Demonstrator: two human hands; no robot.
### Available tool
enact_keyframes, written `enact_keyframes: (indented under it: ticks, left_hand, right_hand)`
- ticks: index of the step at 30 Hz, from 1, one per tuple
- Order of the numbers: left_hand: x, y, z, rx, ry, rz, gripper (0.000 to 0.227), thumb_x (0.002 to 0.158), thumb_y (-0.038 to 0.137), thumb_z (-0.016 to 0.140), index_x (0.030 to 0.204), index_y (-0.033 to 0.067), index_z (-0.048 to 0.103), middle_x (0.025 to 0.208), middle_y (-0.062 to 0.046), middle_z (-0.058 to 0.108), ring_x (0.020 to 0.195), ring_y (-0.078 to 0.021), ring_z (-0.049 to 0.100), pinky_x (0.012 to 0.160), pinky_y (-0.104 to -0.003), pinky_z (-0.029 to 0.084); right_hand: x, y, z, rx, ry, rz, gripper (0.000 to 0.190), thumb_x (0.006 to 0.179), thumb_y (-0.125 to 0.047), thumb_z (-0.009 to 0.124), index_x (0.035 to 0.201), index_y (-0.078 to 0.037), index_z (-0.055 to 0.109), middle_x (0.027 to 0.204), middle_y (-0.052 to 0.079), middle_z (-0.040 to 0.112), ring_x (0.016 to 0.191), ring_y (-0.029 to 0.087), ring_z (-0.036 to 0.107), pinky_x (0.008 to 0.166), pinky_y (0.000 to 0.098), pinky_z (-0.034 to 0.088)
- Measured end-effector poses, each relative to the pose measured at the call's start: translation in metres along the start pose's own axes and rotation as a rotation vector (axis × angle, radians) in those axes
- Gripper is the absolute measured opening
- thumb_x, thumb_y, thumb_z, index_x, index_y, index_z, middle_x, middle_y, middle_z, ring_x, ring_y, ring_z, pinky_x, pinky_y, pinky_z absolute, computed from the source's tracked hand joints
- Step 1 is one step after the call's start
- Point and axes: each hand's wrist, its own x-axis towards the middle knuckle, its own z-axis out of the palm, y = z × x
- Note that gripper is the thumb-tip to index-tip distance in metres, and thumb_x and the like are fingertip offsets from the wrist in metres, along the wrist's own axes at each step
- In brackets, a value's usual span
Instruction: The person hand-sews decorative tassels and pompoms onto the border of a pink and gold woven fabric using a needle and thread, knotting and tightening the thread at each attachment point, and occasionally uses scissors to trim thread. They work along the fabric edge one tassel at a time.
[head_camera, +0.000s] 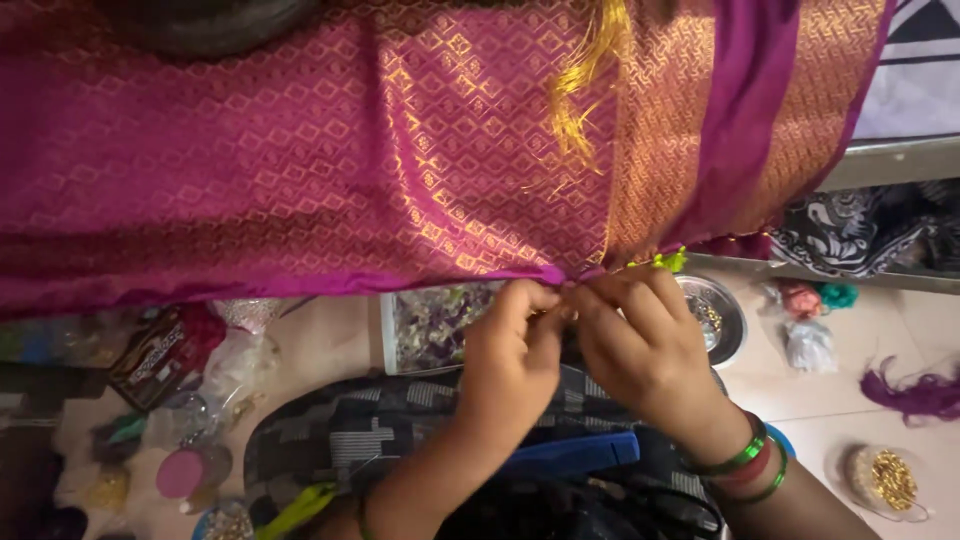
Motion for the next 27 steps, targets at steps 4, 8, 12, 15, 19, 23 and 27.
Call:
enact_keyframes:
  ticks: [4, 8, 12, 15, 19, 23, 27]
  left_hand:
    - [-0.001, -0.005, -0.001, 0.170, 0.021, 0.281, 0.009, 0.097, 0.003, 0.068, 0.105, 0.0008, 0.066, 0.099, -0.009, 0.068, 0.092, -0.0124, 0.063, 0.078, -0.026, 0.051]
    - [0.006, -0.022, -0.001, -0.608, -0.242, -0.278, 0.004, 0.099, 0.004, 0.068, 0.102, 0.0006, 0.067, 0.093, 0.000, 0.068, 0.087, -0.0062, 0.061, 0.078, -0.024, 0.050]
    - [0.001, -0.010, -0.003, -0.303, -0.172, -0.109, 0.008, 0.095, 0.007, 0.074, 0.097, 0.0024, 0.068, 0.089, -0.002, 0.071, 0.081, -0.0104, 0.066, 0.075, -0.028, 0.054]
    - [-0.001, 0.007, -0.014, 0.301, -0.126, 0.512, 0.016, 0.085, -0.001, 0.068, 0.101, 0.0030, 0.067, 0.103, -0.013, 0.069, 0.095, -0.0306, 0.066, 0.084, -0.037, 0.053]
    - [0.003, -0.003, -0.008, 0.184, -0.152, 0.323, 0.010, 0.088, 0.000, 0.071, 0.095, 0.0068, 0.071, 0.095, -0.009, 0.070, 0.089, -0.0298, 0.070, 0.080, -0.037, 0.055]
    - [0.004, -0.003, -0.009, 0.063, -0.130, 0.342, 0.009, 0.088, 0.004, 0.076, 0.096, 0.0050, 0.072, 0.099, -0.009, 0.072, 0.092, -0.0265, 0.072, 0.081, -0.035, 0.057]
    - [0.003, -0.002, -0.005, 0.081, -0.141, 0.372, 0.016, 0.088, 0.004, 0.077, 0.103, 0.0049, 0.075, 0.108, -0.012, 0.070, 0.098, -0.0259, 0.072, 0.084, -0.034, 0.058]
  right_hand:
    - [-0.003, 0.012, -0.003, 0.113, -0.029, 0.149, 0.028, 0.076, 0.005, 0.074, 0.102, -0.004, 0.072, 0.100, 0.013, 0.069, 0.094, 0.036, 0.065, 0.082, 0.0412, 0.052]
    - [-0.013, 0.021, -0.009, 0.499, -0.068, 0.476, 0.020, 0.081, 0.001, 0.078, 0.099, -0.005, 0.073, 0.098, 0.009, 0.075, 0.089, 0.026, 0.073, 0.079, 0.0330, 0.055]
    - [-0.004, 0.014, -0.011, 0.291, 0.011, 0.320, 0.017, 0.082, 0.006, 0.073, 0.095, -0.003, 0.068, 0.096, 0.010, 0.070, 0.092, 0.028, 0.070, 0.082, 0.0345, 0.054]
    - [0.008, 0.019, -0.002, 0.023, 0.145, 0.178, 0.017, 0.086, 0.010, 0.071, 0.097, -0.001, 0.063, 0.097, 0.014, 0.064, 0.089, 0.036, 0.063, 0.081, 0.0420, 0.050]
    - [0.015, 0.011, 0.002, 0.058, 0.234, 0.081, 0.018, 0.081, 0.012, 0.065, 0.096, 0.005, 0.057, 0.092, 0.017, 0.060, 0.082, 0.035, 0.060, 0.075, 0.0417, 0.051]
    - [-0.022, 0.026, 0.009, 0.407, 0.218, 0.604, 0.004, 0.101, 0.001, 0.066, 0.101, 0.002, 0.062, 0.098, 0.010, 0.062, 0.082, 0.016, 0.061, 0.072, 0.0275, 0.049]
    - [-0.024, 0.021, 0.004, 0.927, -0.145, 0.865, 0.008, 0.090, -0.004, 0.071, 0.096, 0.002, 0.073, 0.097, 0.006, 0.071, 0.087, 0.012, 0.067, 0.076, 0.0261, 0.055]
